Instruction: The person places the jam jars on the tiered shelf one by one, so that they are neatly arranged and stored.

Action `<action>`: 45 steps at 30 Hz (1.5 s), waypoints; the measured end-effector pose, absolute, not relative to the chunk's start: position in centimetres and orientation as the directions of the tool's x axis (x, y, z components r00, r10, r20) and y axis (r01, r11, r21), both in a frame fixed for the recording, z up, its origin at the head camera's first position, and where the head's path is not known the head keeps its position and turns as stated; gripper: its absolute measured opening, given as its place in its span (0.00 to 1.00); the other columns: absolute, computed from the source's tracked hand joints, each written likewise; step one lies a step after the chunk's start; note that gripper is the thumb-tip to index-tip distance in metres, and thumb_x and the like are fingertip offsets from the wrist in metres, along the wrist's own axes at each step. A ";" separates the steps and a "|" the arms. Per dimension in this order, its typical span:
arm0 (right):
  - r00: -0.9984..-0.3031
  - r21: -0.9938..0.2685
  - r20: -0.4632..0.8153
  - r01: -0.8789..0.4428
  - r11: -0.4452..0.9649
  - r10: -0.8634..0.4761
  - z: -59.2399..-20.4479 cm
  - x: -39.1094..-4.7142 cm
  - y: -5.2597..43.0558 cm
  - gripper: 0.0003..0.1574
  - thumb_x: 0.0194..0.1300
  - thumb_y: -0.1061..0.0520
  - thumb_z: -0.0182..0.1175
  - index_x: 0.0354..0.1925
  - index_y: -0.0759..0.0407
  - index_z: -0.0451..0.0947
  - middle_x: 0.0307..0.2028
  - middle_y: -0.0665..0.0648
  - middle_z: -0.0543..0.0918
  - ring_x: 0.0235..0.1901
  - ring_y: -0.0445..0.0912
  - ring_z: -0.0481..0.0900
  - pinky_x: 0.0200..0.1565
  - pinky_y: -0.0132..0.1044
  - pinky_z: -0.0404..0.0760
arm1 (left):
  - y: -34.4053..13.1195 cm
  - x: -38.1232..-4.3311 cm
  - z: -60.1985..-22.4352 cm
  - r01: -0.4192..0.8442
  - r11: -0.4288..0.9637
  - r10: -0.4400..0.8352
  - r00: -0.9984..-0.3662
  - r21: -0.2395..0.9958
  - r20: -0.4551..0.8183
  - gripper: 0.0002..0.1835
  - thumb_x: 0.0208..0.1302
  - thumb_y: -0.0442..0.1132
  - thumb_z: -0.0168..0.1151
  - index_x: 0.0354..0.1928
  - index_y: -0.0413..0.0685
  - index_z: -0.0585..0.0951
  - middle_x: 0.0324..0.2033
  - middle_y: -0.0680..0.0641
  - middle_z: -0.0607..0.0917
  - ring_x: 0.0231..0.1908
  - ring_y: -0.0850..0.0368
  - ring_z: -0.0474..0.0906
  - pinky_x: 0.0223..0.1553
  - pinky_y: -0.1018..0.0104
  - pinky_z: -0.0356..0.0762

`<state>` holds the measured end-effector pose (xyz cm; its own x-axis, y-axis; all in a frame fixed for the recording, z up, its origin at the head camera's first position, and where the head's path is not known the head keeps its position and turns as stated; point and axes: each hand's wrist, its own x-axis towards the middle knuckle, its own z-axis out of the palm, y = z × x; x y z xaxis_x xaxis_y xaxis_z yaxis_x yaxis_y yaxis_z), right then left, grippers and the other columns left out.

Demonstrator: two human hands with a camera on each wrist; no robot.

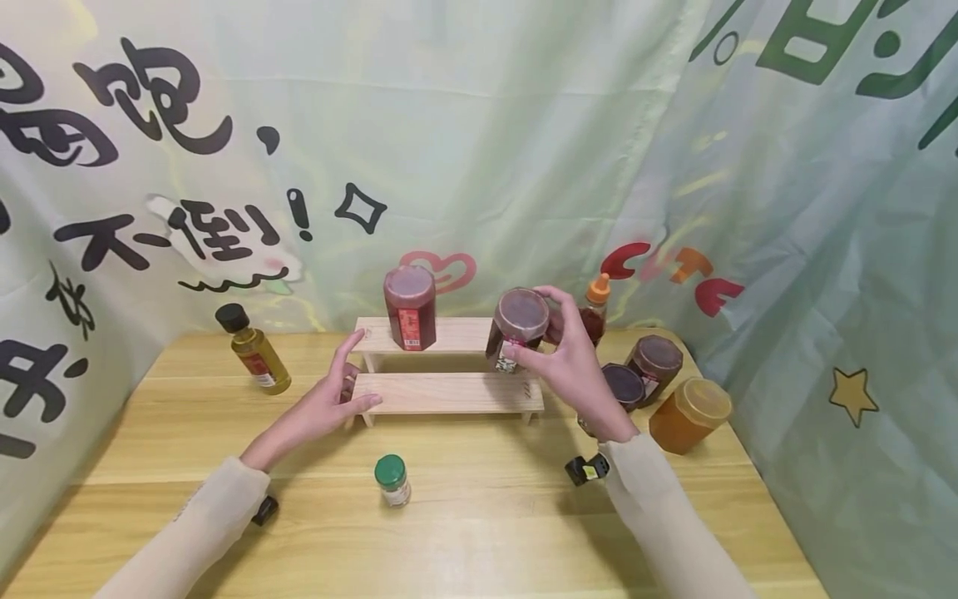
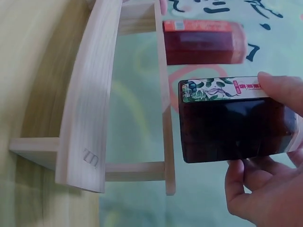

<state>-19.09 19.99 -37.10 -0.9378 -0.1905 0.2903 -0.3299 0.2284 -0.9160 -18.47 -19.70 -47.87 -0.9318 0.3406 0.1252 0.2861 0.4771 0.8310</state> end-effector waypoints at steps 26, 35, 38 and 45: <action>-0.890 -0.949 0.241 -0.299 0.097 -0.386 -37.5 -25.2 19.0 0.57 0.73 0.66 0.72 0.87 0.48 0.53 0.72 0.64 0.74 0.68 0.55 0.78 0.56 0.37 0.85 | -19.6 -18.7 -47.9 0.275 0.471 0.343 -0.932 0.838 0.114 0.60 0.75 0.41 0.74 0.88 0.76 0.37 0.40 0.42 0.71 0.35 0.51 0.68 0.34 0.62 0.72; -0.896 -0.955 0.206 -0.271 0.118 -0.393 -37.5 -25.4 18.9 0.56 0.74 0.64 0.72 0.87 0.45 0.54 0.72 0.62 0.74 0.71 0.56 0.75 0.60 0.39 0.83 | -19.6 -18.7 -47.9 0.283 0.480 0.340 -0.932 0.830 0.121 0.60 0.75 0.41 0.74 0.88 0.75 0.37 0.39 0.42 0.72 0.34 0.51 0.69 0.33 0.61 0.72; -0.908 -0.952 0.192 -0.265 0.155 -0.371 -37.4 -25.0 18.8 0.56 0.74 0.61 0.73 0.87 0.46 0.54 0.74 0.62 0.73 0.73 0.57 0.73 0.66 0.45 0.79 | -19.6 -18.6 -48.0 0.283 0.486 0.336 -0.934 0.827 0.123 0.61 0.75 0.41 0.74 0.88 0.75 0.37 0.37 0.43 0.72 0.34 0.51 0.69 0.32 0.62 0.72; -0.944 -0.930 0.220 -0.279 0.238 -0.247 -37.4 -23.0 19.4 0.48 0.77 0.53 0.70 0.84 0.54 0.58 0.76 0.62 0.71 0.75 0.58 0.70 0.74 0.57 0.70 | -19.7 -18.5 -48.1 0.274 0.481 0.332 -0.936 0.833 0.116 0.60 0.75 0.41 0.74 0.88 0.76 0.37 0.39 0.41 0.72 0.35 0.51 0.70 0.33 0.60 0.74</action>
<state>-22.96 19.38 -37.44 -0.9437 -0.2469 0.2201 -0.2793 0.2385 -0.9301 -18.53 -19.67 -48.09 -0.9361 0.3321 0.1162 0.2742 0.4814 0.8325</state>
